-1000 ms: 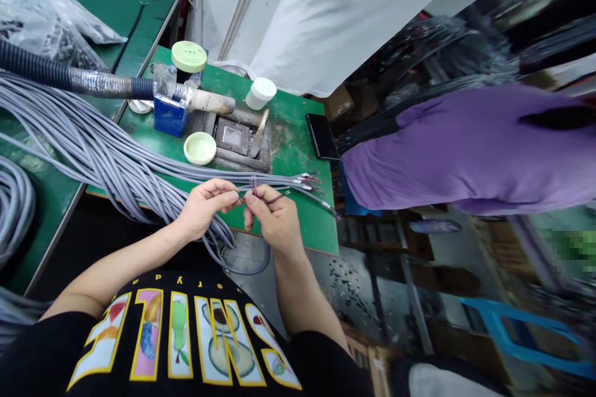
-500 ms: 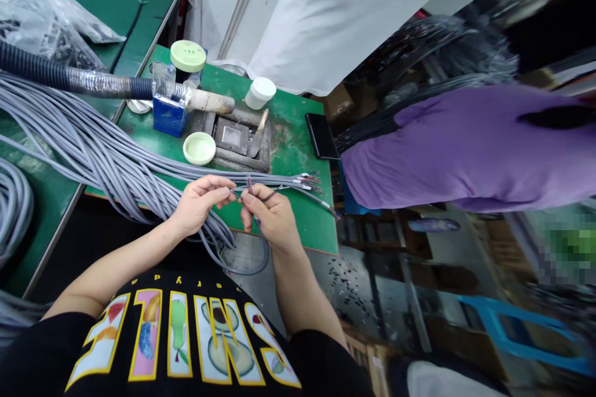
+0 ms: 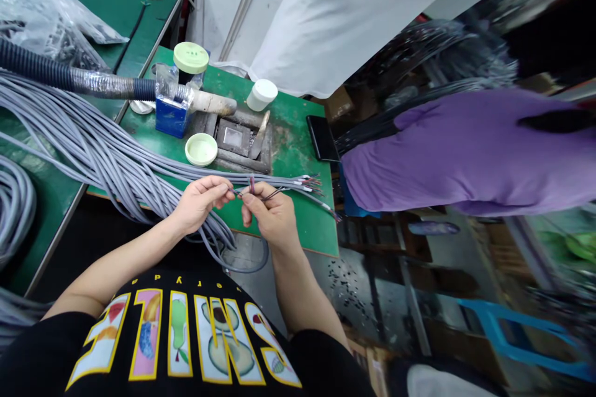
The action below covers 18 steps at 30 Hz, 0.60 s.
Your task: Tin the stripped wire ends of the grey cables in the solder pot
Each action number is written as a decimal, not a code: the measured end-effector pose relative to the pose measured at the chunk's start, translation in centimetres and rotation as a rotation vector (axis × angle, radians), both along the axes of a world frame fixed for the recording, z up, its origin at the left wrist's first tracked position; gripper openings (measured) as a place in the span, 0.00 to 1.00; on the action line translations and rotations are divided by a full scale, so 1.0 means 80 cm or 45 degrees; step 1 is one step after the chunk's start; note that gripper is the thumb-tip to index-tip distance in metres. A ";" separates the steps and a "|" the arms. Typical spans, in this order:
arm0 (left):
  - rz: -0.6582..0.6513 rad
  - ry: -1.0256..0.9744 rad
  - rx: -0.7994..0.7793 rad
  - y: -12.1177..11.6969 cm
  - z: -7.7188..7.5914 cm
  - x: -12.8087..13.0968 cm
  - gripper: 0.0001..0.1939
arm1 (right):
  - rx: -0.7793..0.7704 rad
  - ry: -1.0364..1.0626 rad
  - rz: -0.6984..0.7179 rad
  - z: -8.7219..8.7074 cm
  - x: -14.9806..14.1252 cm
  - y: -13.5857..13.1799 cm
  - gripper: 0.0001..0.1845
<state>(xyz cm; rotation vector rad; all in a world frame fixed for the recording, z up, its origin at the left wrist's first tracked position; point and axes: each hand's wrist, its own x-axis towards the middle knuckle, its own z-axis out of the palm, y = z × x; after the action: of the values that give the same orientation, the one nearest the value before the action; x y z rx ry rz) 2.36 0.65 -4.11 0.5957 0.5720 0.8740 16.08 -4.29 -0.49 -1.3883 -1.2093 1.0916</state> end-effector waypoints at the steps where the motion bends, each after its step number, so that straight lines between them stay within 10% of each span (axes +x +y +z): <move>1: 0.007 0.008 -0.022 -0.001 -0.002 0.001 0.19 | 0.026 -0.032 -0.027 0.000 0.000 0.002 0.11; 10: 0.164 0.273 0.218 -0.008 -0.009 -0.007 0.17 | -0.007 -0.167 0.052 0.014 -0.004 0.052 0.11; 18: 0.295 1.054 1.418 0.002 -0.026 -0.042 0.09 | -0.103 -0.665 0.289 0.009 -0.001 0.146 0.10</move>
<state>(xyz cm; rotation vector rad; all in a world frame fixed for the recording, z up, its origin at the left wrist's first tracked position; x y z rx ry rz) -1.00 0.81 -6.19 1.9886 0.8807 1.1266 15.98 7.37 0.20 -1.6923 -1.7470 0.9645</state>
